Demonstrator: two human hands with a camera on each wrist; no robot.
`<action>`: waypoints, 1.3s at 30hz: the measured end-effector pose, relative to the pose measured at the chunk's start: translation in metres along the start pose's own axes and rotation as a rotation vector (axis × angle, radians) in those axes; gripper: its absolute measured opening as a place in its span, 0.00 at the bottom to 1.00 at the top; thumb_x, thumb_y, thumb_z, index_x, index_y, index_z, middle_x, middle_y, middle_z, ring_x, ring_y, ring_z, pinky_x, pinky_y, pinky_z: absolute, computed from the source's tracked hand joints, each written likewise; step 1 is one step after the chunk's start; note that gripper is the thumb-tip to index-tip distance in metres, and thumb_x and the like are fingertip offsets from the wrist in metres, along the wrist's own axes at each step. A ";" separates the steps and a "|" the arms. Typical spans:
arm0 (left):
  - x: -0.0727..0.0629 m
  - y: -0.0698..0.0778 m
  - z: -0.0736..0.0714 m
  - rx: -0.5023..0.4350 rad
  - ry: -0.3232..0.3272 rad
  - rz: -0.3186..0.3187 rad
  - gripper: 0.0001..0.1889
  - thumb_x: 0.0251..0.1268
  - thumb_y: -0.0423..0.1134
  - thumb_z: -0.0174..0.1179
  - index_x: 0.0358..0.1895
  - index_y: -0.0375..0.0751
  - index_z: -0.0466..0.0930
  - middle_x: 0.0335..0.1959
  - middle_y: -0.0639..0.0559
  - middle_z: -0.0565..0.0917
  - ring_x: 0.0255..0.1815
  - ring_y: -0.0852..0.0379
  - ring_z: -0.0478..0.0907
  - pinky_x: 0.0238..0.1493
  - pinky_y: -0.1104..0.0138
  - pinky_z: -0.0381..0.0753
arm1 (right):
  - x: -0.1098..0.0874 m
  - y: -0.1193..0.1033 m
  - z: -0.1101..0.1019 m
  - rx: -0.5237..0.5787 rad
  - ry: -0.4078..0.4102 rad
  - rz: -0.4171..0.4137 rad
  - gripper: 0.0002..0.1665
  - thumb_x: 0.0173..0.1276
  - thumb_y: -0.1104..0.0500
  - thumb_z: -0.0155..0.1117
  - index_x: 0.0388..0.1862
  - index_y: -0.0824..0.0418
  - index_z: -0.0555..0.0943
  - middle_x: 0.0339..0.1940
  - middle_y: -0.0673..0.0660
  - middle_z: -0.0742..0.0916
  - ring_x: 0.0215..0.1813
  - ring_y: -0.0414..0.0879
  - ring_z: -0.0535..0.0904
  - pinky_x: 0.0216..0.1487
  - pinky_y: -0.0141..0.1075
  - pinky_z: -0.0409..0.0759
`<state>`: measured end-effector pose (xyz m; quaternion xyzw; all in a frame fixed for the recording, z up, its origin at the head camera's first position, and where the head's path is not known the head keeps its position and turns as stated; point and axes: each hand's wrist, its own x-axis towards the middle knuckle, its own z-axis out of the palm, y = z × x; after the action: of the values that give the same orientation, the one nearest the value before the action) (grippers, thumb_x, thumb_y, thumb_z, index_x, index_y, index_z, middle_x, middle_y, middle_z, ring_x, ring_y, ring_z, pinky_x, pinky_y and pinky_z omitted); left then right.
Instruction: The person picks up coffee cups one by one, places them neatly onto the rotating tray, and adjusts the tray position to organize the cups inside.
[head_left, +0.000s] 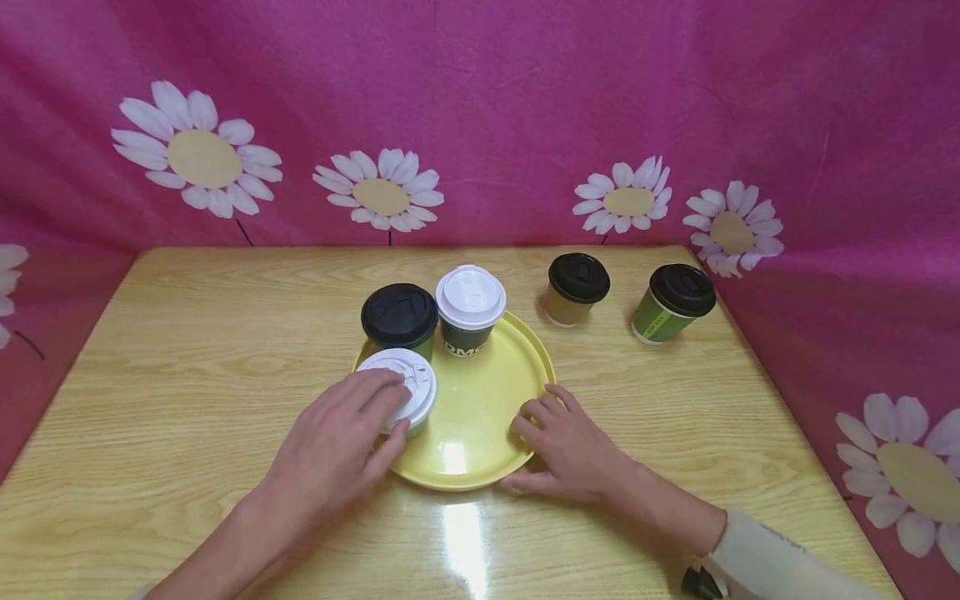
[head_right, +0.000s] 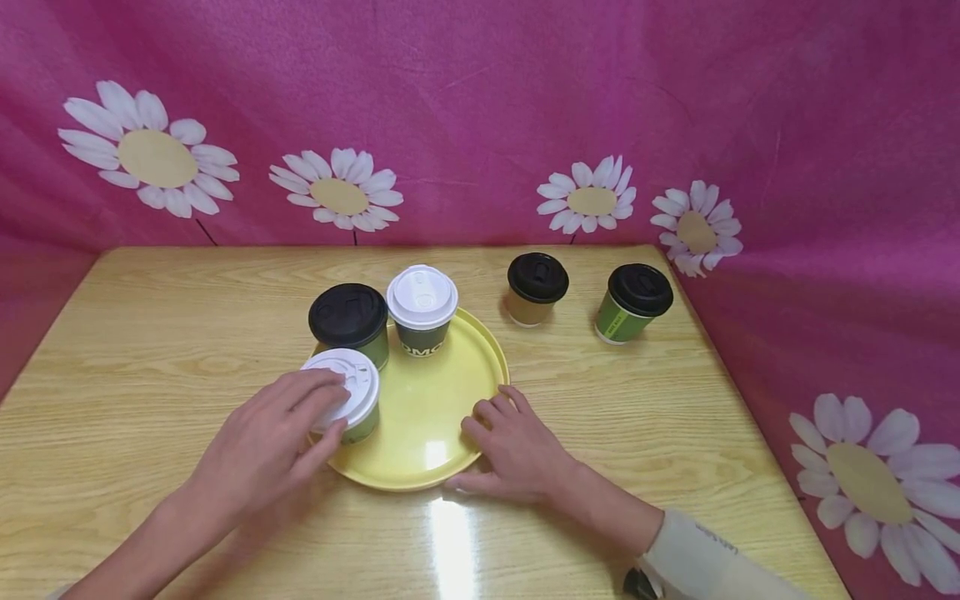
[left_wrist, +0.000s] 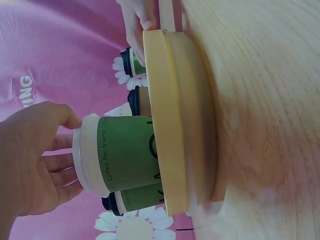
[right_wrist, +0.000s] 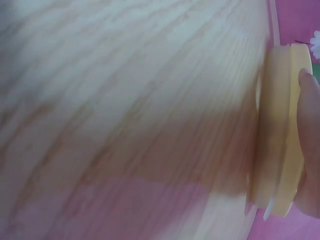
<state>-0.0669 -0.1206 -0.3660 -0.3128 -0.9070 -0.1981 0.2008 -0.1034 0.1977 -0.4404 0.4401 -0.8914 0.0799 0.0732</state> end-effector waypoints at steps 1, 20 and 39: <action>0.000 0.000 0.000 0.000 0.002 0.000 0.14 0.63 0.40 0.62 0.47 0.35 0.81 0.52 0.42 0.81 0.55 0.46 0.77 0.60 0.53 0.76 | 0.000 -0.001 0.000 -0.004 0.001 0.005 0.35 0.63 0.23 0.54 0.40 0.53 0.75 0.42 0.50 0.78 0.50 0.50 0.73 0.69 0.56 0.59; 0.002 -0.004 0.000 0.002 0.011 -0.027 0.18 0.62 0.39 0.61 0.52 0.33 0.79 0.54 0.41 0.80 0.57 0.44 0.76 0.61 0.52 0.76 | 0.000 -0.022 0.003 -0.034 0.063 0.063 0.35 0.63 0.23 0.53 0.36 0.54 0.74 0.37 0.51 0.75 0.43 0.52 0.71 0.66 0.53 0.63; 0.000 -0.004 -0.001 0.003 0.033 -0.010 0.19 0.61 0.38 0.61 0.53 0.32 0.79 0.53 0.41 0.80 0.55 0.44 0.77 0.59 0.52 0.77 | 0.000 -0.031 0.005 -0.038 0.086 0.098 0.34 0.63 0.24 0.54 0.36 0.54 0.74 0.36 0.52 0.75 0.41 0.52 0.70 0.66 0.55 0.63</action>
<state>-0.0693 -0.1243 -0.3660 -0.3048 -0.9053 -0.2027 0.2155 -0.0787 0.1784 -0.4429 0.3905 -0.9093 0.0852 0.1156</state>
